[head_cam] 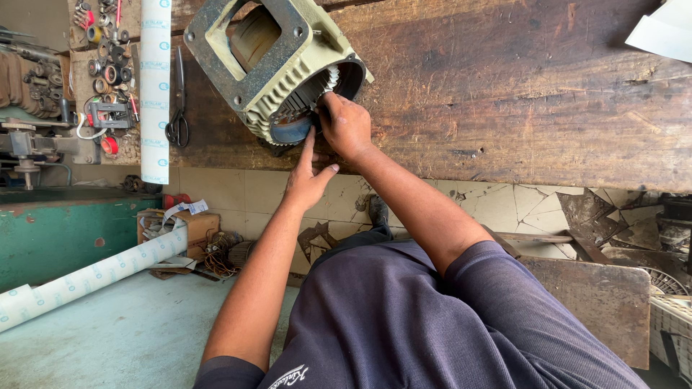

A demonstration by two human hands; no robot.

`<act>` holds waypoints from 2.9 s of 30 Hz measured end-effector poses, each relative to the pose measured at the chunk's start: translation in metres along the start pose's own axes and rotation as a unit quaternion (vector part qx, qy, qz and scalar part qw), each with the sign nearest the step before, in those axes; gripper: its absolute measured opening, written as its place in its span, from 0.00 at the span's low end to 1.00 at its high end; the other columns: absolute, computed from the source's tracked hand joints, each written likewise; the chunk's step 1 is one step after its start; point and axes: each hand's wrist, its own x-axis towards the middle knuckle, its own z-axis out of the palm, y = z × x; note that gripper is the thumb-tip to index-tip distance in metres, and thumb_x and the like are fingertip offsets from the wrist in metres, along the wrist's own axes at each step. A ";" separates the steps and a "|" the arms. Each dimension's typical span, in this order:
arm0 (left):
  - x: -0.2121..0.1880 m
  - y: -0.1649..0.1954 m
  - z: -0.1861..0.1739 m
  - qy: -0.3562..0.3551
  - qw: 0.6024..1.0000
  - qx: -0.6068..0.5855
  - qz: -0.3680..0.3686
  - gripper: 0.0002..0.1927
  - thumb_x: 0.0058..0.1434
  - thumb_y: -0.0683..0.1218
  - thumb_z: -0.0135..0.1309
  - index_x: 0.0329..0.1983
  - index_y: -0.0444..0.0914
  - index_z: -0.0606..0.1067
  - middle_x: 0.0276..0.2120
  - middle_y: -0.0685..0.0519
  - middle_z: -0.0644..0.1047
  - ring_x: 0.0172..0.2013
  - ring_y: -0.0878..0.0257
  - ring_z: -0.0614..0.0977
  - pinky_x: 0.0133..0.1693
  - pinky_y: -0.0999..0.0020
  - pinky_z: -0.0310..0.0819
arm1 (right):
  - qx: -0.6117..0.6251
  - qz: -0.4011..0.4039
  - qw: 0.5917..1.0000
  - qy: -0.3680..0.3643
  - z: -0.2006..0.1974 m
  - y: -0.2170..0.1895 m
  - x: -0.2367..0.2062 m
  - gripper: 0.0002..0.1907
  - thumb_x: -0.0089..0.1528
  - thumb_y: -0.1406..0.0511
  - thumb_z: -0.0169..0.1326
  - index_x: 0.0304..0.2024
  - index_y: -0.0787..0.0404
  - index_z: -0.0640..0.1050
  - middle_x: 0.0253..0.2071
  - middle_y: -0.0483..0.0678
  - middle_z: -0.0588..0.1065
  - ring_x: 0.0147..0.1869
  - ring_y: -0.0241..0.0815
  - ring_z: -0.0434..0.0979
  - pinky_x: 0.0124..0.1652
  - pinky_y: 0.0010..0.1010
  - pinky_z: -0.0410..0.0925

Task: The person repeatedly picks up small white plastic pieces from a wooden workbench and inserts them into the slots of a motor stator. The person handles the pieces one at a time, placing them into the stator and occasionally adjusting them with both hands.

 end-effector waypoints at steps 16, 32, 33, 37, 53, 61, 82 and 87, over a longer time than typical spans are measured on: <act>-0.006 0.011 -0.004 0.001 0.999 0.026 -0.036 0.51 0.62 0.46 0.60 0.80 0.57 0.41 0.53 0.49 0.78 0.41 0.63 0.83 0.44 0.62 0.81 | 0.013 0.046 0.998 -0.031 0.006 0.006 0.000 0.10 0.64 0.61 0.59 0.42 0.58 0.74 0.35 0.53 0.79 0.38 0.59 0.81 0.36 0.49 0.71; 0.002 -0.044 -0.008 0.012 0.978 -0.183 0.104 0.34 0.66 0.39 0.56 0.74 0.39 0.60 0.48 0.54 0.76 0.39 0.70 0.75 0.41 0.73 0.72 | 0.052 -0.082 0.995 -0.021 -0.004 -0.001 -0.031 0.10 0.61 0.65 0.60 0.40 0.60 0.73 0.37 0.55 0.75 0.40 0.61 0.78 0.38 0.49 0.71; 0.004 -0.047 -0.011 0.013 0.974 -0.206 0.098 0.29 0.66 0.39 0.56 0.70 0.37 0.64 0.47 0.55 0.76 0.39 0.70 0.75 0.41 0.73 0.72 | 0.059 -0.093 0.993 -0.031 -0.009 -0.007 -0.032 0.10 0.60 0.65 0.60 0.41 0.60 0.74 0.37 0.55 0.75 0.40 0.60 0.78 0.37 0.48 0.71; -0.004 -0.038 -0.025 0.039 0.957 -0.267 0.107 0.10 0.71 0.40 0.56 0.52 0.31 0.75 0.39 0.54 0.75 0.37 0.70 0.74 0.40 0.72 0.69 | 0.064 -0.162 0.982 -0.070 -0.043 -0.040 -0.034 0.09 0.58 0.66 0.61 0.40 0.59 0.75 0.36 0.53 0.75 0.39 0.58 0.78 0.36 0.46 0.71; 0.122 0.025 -0.180 -0.099 0.827 -0.483 0.270 0.08 0.70 0.47 0.55 0.43 0.38 0.76 0.36 0.55 0.78 0.36 0.69 0.76 0.39 0.71 0.71 | -0.265 -0.296 0.904 -0.159 -0.086 -0.230 0.149 0.09 0.65 0.66 0.65 0.45 0.61 0.80 0.46 0.50 0.80 0.46 0.45 0.81 0.44 0.36 0.73; 0.241 0.039 -0.099 -0.294 0.898 -0.265 0.192 0.12 0.60 0.47 0.61 0.45 0.37 0.80 0.38 0.52 0.83 0.38 0.65 0.84 0.42 0.68 0.79 | -0.441 -0.059 0.806 -0.392 -0.019 -0.220 0.222 0.10 0.61 0.62 0.60 0.44 0.54 0.84 0.44 0.46 0.80 0.49 0.46 0.80 0.49 0.40 0.72; 0.210 0.093 -0.068 -0.499 0.822 -0.012 0.274 0.15 0.54 0.49 0.61 0.47 0.51 0.82 0.47 0.53 0.82 0.51 0.55 0.82 0.54 0.58 0.74 | -0.537 0.205 0.569 -0.588 -0.023 -0.173 0.242 0.12 0.57 0.69 0.55 0.38 0.48 0.86 0.40 0.39 0.82 0.50 0.41 0.82 0.39 0.36 0.74; 0.217 0.089 -0.079 -0.485 0.833 -0.086 0.252 0.15 0.54 0.50 0.61 0.46 0.48 0.82 0.46 0.51 0.82 0.49 0.54 0.82 0.51 0.57 0.75 | -0.494 0.120 0.770 -0.387 -0.048 -0.234 0.235 0.06 0.64 0.66 0.61 0.43 0.54 0.84 0.39 0.44 0.80 0.44 0.44 0.80 0.40 0.37 0.72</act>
